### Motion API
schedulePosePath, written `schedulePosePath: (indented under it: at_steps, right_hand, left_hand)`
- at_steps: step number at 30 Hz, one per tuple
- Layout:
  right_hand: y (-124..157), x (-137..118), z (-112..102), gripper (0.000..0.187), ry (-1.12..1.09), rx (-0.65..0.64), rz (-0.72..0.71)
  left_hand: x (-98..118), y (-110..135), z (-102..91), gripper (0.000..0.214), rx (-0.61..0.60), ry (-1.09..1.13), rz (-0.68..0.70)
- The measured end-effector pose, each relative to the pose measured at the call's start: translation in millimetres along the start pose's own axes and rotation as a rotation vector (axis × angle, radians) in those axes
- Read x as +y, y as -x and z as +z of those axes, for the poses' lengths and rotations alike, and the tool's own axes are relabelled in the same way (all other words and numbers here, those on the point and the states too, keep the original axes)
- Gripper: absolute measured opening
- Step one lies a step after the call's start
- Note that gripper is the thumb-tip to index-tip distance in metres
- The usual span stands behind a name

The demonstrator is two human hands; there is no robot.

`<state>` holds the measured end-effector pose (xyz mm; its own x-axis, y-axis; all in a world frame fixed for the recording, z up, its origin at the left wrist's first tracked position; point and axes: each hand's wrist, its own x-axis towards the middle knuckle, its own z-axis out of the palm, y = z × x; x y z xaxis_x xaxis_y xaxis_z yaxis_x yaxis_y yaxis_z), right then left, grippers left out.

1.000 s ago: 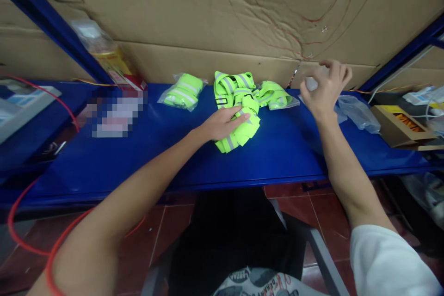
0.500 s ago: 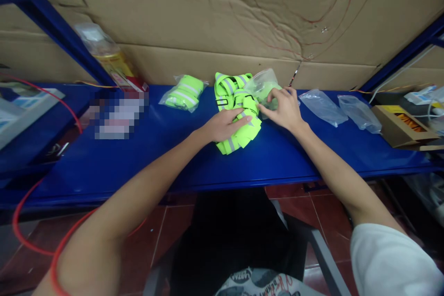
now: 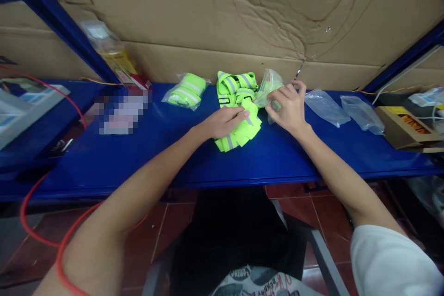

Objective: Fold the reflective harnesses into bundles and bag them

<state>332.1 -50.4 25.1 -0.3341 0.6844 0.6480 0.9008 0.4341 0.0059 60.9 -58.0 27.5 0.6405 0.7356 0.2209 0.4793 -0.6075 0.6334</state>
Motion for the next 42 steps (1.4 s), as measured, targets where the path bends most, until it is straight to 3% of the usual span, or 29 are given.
schedulePosePath:
  at_steps: [3,7,11,17,23,26,28,31,35,38,42]
  right_hand:
    - [1,0,-1,0.018,-0.003,0.09,-0.094]
    - [4,-2,-2,0.031,-0.097,0.084,-0.193]
    - [5,-9,10,0.04,-0.07,0.077,-0.087]
    - [6,-13,24,0.024,-0.01,0.139,0.036]
    - [9,-15,10,0.006,-0.054,0.336,-0.101]
    - [9,-25,10,0.01,-0.118,0.294,-0.247]
    - [9,-30,13,0.016,-0.127,0.218,-0.267]
    - [7,-30,16,0.017,-0.083,0.116,-0.152]
    - [6,-15,13,0.025,-0.038,0.137,-0.024]
    - [6,-9,11,0.034,-0.039,0.158,-0.004]
    - [8,-16,12,0.042,-0.225,0.058,-0.033]
  left_hand:
    - [-3,1,-6.9,0.049,0.026,-0.068,-0.017]
    - [-7,2,-9.8,0.049,0.043,-0.064,-0.02]
    - [-7,0,-6.3,0.048,0.032,-0.047,-0.021]
    - [-7,0,-2.5,0.048,0.045,-0.048,-0.046]
    - [-10,-3,3.0,0.047,0.071,-0.027,-0.073]
    - [-11,-4,5.4,0.042,0.069,-0.023,-0.063]
    - [-10,-4,5.4,0.042,0.065,-0.043,-0.075]
    - [-6,-3,3.3,0.044,0.055,-0.084,-0.106]
    - [-2,0,0.3,0.042,-0.004,-0.101,-0.047]
    - [4,4,1.1,0.041,-0.039,-0.117,0.045]
    - [18,10,7.1,0.039,-0.015,-0.223,0.226]
